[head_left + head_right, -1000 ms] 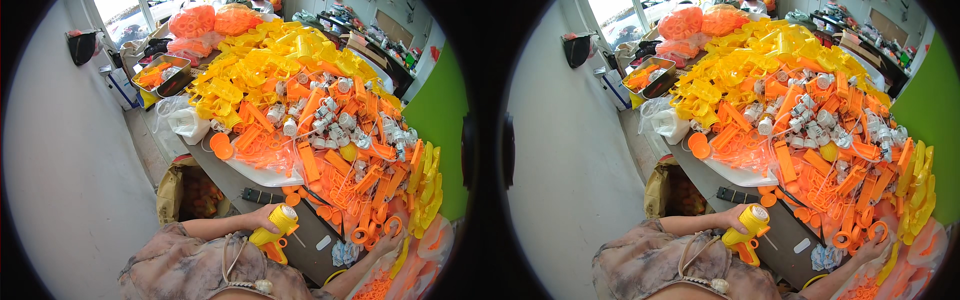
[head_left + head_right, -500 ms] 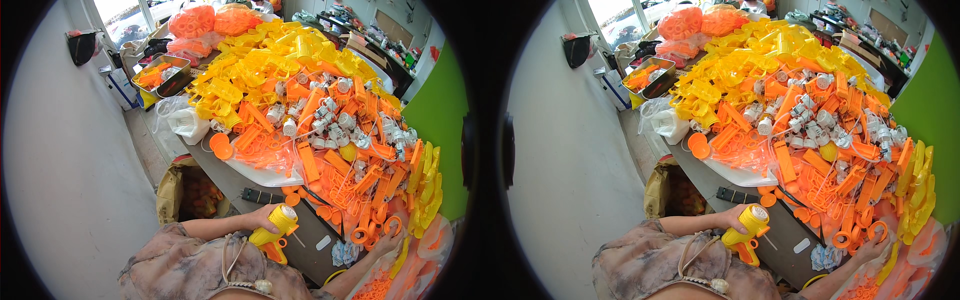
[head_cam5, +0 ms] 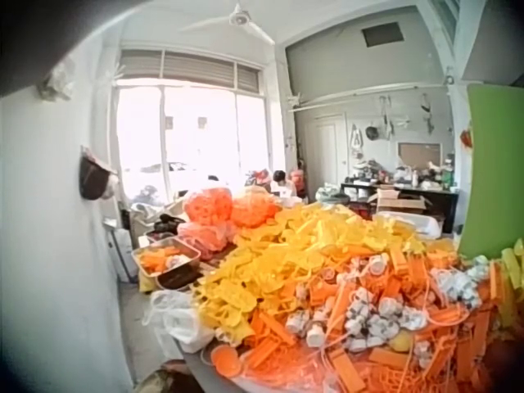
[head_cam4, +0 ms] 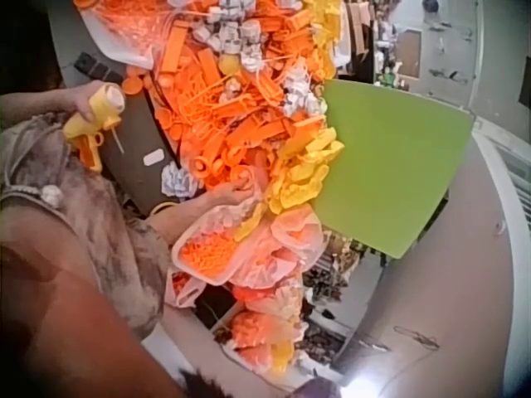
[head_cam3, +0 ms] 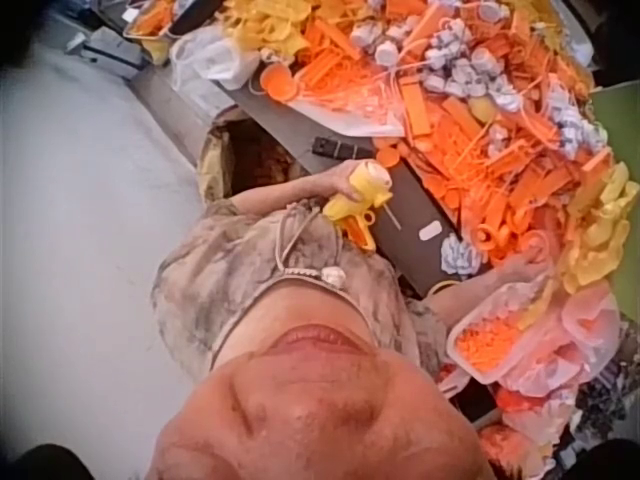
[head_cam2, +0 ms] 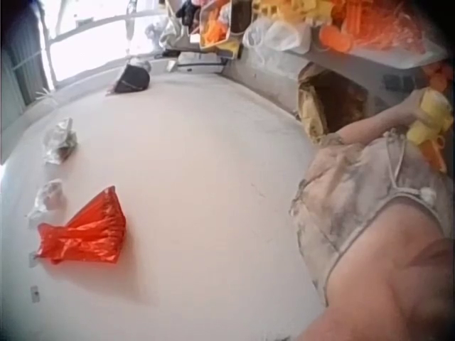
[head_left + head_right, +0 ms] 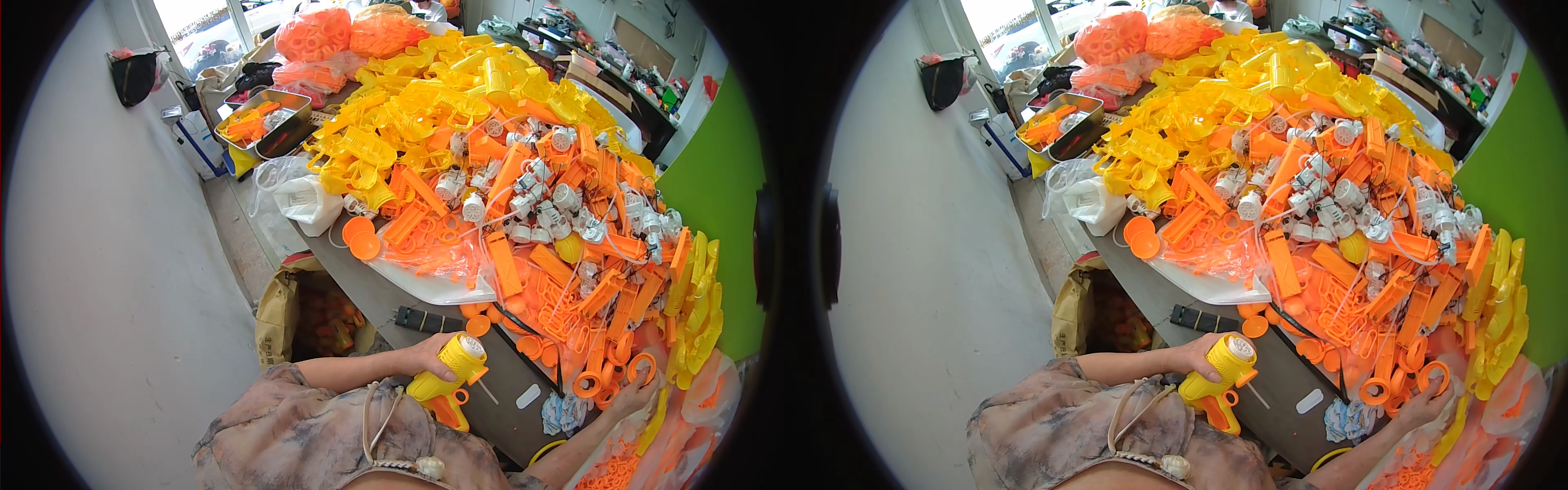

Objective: Assembling yellow plastic toy gun components and other parts at a workbench.

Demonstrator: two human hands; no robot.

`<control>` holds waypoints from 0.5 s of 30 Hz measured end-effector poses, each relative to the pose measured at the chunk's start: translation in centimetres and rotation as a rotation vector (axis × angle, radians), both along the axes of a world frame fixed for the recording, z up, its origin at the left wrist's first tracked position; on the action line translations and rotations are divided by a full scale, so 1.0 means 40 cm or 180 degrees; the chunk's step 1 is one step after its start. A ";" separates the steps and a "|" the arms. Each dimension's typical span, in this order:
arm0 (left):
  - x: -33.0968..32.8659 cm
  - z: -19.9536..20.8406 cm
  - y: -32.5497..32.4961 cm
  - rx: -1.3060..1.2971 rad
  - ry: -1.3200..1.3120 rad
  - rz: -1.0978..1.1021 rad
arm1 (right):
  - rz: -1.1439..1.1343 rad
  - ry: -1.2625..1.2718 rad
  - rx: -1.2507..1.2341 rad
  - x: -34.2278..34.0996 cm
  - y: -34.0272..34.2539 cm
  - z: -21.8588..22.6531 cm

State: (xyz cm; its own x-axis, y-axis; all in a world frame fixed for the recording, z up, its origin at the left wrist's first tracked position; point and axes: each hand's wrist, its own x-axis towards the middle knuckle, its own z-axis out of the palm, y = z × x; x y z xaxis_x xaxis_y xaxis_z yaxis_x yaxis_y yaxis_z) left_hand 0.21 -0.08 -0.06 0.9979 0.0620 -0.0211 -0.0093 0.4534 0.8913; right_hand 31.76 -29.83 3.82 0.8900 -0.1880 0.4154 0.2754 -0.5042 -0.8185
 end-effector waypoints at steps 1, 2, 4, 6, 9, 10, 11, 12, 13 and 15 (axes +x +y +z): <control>0.000 0.000 0.000 -0.0006 -0.0007 -0.0001 | -0.0004 -0.0005 -0.0023 0.002 -0.002 -0.001; 0.000 0.001 0.000 -0.0006 -0.0005 0.0001 | -0.0003 -0.0003 -0.0023 -0.003 0.004 0.002; 0.000 0.004 -0.001 -0.0043 -0.0015 0.0008 | -0.0013 -0.0147 0.0049 -0.015 0.022 0.013; 0.001 0.002 0.000 -0.0098 -0.0023 -0.0032 | 0.0000 -0.0174 0.0058 -0.009 0.016 0.006; 0.004 0.003 0.000 -0.0123 -0.0059 -0.0061 | 0.0002 -0.0122 0.0001 -0.008 0.010 0.005; 0.005 0.005 0.000 -0.0093 -0.0089 -0.0050 | -0.0011 -0.0045 -0.0064 -0.008 0.009 0.006; 0.005 0.007 0.000 -0.0093 -0.0089 -0.0051 | -0.0012 -0.0045 -0.0064 -0.007 0.007 0.005; 0.006 0.009 0.001 -0.0072 -0.0089 -0.0039 | -0.0037 0.0026 -0.0082 -0.004 0.004 0.004; 0.006 0.010 0.000 -0.0052 -0.0090 -0.0027 | -0.0062 0.0097 -0.0099 -0.003 0.002 0.004; 0.005 0.010 0.000 -0.0089 -0.0061 -0.0053 | -0.0060 0.0077 -0.0107 -0.004 0.002 0.005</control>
